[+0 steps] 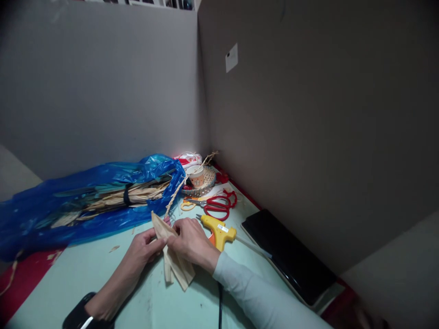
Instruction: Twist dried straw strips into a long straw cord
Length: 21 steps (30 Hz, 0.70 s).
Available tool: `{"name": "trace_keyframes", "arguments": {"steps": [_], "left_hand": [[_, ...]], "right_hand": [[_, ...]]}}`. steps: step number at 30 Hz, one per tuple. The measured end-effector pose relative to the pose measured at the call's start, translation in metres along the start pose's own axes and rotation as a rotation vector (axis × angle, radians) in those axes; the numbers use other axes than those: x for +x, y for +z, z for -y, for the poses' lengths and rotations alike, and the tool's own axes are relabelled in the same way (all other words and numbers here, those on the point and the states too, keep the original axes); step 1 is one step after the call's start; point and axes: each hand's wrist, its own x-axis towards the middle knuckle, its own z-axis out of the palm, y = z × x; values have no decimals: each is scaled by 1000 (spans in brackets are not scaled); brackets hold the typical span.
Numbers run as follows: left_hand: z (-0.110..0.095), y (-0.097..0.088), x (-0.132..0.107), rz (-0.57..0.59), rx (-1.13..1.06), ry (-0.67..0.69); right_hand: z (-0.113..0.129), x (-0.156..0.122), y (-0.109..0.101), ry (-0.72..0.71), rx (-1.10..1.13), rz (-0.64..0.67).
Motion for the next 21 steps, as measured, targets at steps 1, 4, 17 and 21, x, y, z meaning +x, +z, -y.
{"name": "trace_keyframes", "arguments": {"steps": [1, 4, 17, 21], "left_hand": [[0, 0, 0, -4, 4, 4], [0, -1, 0, -6, 9, 9], [3, -1, 0, 10, -36, -18], [7, -3, 2, -20, -36, -11]], "right_hand": [[0, 0, 1, 1, -4, -2], [0, 0, 1, 9, -10, 1], [4, -1, -4, 45, 105, -30], [0, -2, -6, 11, 117, -21]]}}
